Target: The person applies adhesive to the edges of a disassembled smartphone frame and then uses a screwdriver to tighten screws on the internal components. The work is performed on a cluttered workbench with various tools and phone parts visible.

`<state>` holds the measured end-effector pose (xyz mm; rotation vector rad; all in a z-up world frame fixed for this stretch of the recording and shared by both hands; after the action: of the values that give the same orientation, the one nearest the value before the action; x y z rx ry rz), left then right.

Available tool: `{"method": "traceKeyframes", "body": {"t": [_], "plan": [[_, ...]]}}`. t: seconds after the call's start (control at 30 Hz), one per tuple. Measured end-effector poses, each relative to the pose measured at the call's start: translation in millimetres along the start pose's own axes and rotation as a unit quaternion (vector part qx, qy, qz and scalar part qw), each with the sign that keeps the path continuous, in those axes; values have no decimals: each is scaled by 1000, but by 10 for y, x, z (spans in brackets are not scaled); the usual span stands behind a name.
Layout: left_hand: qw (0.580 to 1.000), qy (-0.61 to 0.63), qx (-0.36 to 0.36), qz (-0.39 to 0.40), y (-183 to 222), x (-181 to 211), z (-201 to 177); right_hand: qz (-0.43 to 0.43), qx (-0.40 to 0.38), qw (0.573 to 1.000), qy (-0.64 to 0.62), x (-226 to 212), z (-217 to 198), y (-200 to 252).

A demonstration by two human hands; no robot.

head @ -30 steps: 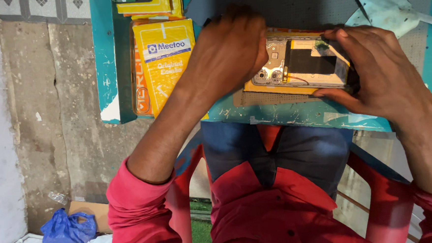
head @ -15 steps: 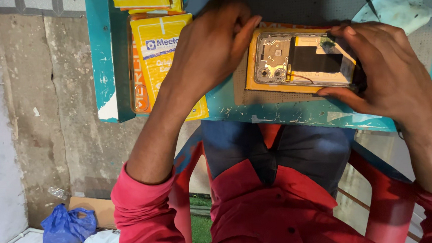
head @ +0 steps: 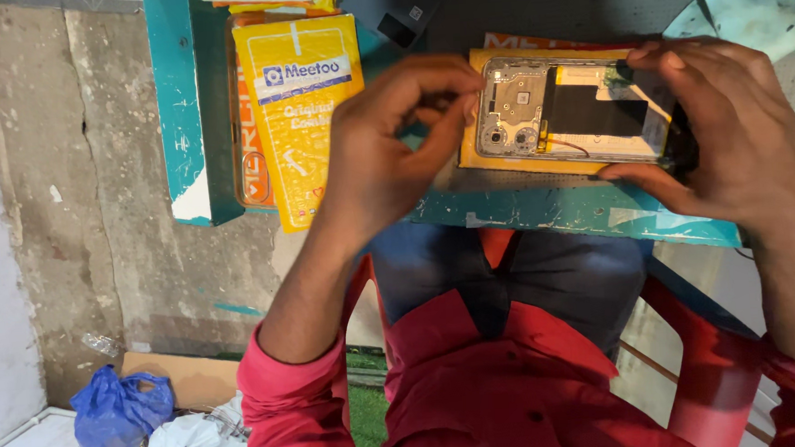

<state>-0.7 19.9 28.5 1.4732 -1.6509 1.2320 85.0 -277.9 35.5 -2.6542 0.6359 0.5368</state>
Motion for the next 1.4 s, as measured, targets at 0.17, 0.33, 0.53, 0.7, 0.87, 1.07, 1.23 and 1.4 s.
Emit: {"method": "traceKeyframes", "body": {"t": [0.17, 0.33, 0.53, 0.7, 0.87, 1.07, 1.23, 1.4], "plan": [[991, -113, 10, 70, 155, 64, 74, 13, -15, 1000, 16, 59, 32, 38], [989, -131, -13, 75, 237, 52, 40, -7, -17, 999, 36, 72, 42, 18], [998, -62, 18, 8, 323, -24, 115, 21, -21, 999, 40, 14, -2, -55], [998, -45, 39, 4, 383, -95, 142, 12, -11, 1000, 6, 35, -9, -99], [996, -58, 66, 16, 389, -125, 202, 31, -1, 1000, -5, 60, 11, -64], [989, -116, 51, 83, 392, -181, 183, 4, -2, 1000, 5, 168, 26, -21], [970, -175, 43, 165, 422, -162, 181, -12, 3, 1000, -2, 6, -13, -86], [942, -245, 23, 227, 460, -176, 156, 3, -64, 998, 4, -451, 46, -455]]}}
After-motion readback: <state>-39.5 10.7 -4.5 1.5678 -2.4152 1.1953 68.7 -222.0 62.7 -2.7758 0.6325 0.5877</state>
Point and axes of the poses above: each hand's wrist, its own y-axis away from the middle knuckle, its own z-axis out of the palm, x = y × z, the point moved 1 cm from there along -y, towards the middle knuckle, and after that the axes turned 9 degrees about -y, right-handed, at the moved point
